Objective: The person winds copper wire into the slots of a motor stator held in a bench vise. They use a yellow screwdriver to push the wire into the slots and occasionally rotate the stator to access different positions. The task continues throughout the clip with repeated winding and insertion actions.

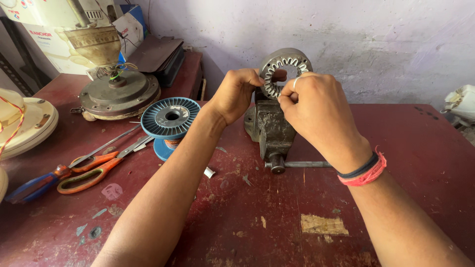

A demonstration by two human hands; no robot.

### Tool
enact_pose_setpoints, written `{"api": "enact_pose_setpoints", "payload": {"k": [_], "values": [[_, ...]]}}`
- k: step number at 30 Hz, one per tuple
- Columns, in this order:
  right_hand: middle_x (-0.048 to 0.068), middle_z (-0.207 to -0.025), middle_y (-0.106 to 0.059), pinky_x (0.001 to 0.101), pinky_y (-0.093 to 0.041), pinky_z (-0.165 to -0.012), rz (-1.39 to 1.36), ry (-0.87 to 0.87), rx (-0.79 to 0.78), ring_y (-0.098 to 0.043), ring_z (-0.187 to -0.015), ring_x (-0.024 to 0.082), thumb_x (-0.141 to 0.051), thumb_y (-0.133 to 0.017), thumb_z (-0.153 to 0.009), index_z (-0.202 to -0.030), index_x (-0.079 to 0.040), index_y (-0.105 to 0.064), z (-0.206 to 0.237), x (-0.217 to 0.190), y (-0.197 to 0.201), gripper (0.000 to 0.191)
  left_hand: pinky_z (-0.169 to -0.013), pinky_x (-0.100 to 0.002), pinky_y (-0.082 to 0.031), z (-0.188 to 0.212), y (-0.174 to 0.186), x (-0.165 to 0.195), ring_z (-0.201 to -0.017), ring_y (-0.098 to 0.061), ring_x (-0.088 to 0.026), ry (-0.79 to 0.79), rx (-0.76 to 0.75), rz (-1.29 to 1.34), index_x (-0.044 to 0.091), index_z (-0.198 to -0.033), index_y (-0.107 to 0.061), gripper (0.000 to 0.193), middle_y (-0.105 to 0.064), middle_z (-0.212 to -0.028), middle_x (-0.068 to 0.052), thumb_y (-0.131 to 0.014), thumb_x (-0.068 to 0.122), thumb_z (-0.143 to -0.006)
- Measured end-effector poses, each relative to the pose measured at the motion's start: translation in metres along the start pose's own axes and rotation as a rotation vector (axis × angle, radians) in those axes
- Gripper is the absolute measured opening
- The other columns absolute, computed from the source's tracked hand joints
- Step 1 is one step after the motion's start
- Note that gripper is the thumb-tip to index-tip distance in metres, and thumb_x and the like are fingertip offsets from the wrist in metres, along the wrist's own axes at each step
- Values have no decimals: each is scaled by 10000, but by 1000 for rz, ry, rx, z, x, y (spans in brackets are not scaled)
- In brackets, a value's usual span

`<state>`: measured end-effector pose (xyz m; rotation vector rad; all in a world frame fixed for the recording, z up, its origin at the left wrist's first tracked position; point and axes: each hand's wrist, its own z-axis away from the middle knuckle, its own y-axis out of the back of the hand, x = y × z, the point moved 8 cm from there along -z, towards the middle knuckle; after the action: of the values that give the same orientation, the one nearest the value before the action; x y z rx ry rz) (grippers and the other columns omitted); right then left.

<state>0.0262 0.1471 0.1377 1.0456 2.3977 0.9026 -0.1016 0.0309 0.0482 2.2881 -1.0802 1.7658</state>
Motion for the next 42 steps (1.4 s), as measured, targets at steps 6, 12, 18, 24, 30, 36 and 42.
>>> {"api": "enact_pose_setpoints", "payload": {"k": [6,12,18,24,30,36,42], "values": [[177,-760,-730,390,-579,-682,9,-14,-29,-729,-680,289,-28,-765,-814,-792,11,-766,1,4,-4,45,-1104,-363,-329,5,-5,8,-1156,-551,-247,-17,-63,-129,-55,-1197,-730,564,-727,-1170,-144,-512,235,-766],[171,-747,-742,366,-588,-672,-48,-50,-62,-747,-680,271,-46,-766,-834,-851,-4,-795,-1,6,-7,54,-1162,-446,-301,11,-5,16,-1275,-527,-292,20,-66,-182,-53,-1254,-702,663,-707,-1256,-144,-512,255,-698],[155,-769,-760,332,-594,-655,-156,-112,-157,-764,-682,233,-54,-777,-833,-909,-1,-795,-2,10,-9,95,-1140,-431,-390,15,-12,16,-1125,-615,-312,5,-216,-291,-62,-1240,-708,555,-735,-1104,-150,-729,153,-728],[153,-826,-779,318,-599,-633,-211,-241,-198,-782,-721,193,-34,-778,-830,-1061,-2,-763,-2,18,6,234,-1098,-372,-426,8,-6,15,-1097,-706,-217,-9,-33,-509,-23,-1150,-750,541,-791,-1042,-127,-889,274,-719],[161,-885,-778,316,-601,-693,-52,-264,-124,-777,-735,215,-16,-736,-863,-1098,13,-752,1,23,38,237,-1008,-358,-519,4,-8,13,-1020,-713,-205,-34,-7,-494,-39,-1158,-731,530,-781,-1018,-123,-894,159,-694],[153,-820,-787,368,-580,-666,36,-377,-342,-759,-686,229,-103,-735,-852,-941,-14,-810,4,27,25,146,-1015,-339,-508,2,-7,9,-1030,-724,-209,-6,18,-533,-29,-1198,-708,545,-787,-1013,-123,-858,131,-699],[148,-678,-755,382,-545,-565,-87,-515,-454,-710,-568,221,-168,-741,-871,-882,8,-792,9,21,16,184,-1015,-347,-513,2,-10,5,-1027,-718,-212,8,-11,-510,-27,-1210,-694,541,-775,-1029,-122,-845,142,-718]]}}
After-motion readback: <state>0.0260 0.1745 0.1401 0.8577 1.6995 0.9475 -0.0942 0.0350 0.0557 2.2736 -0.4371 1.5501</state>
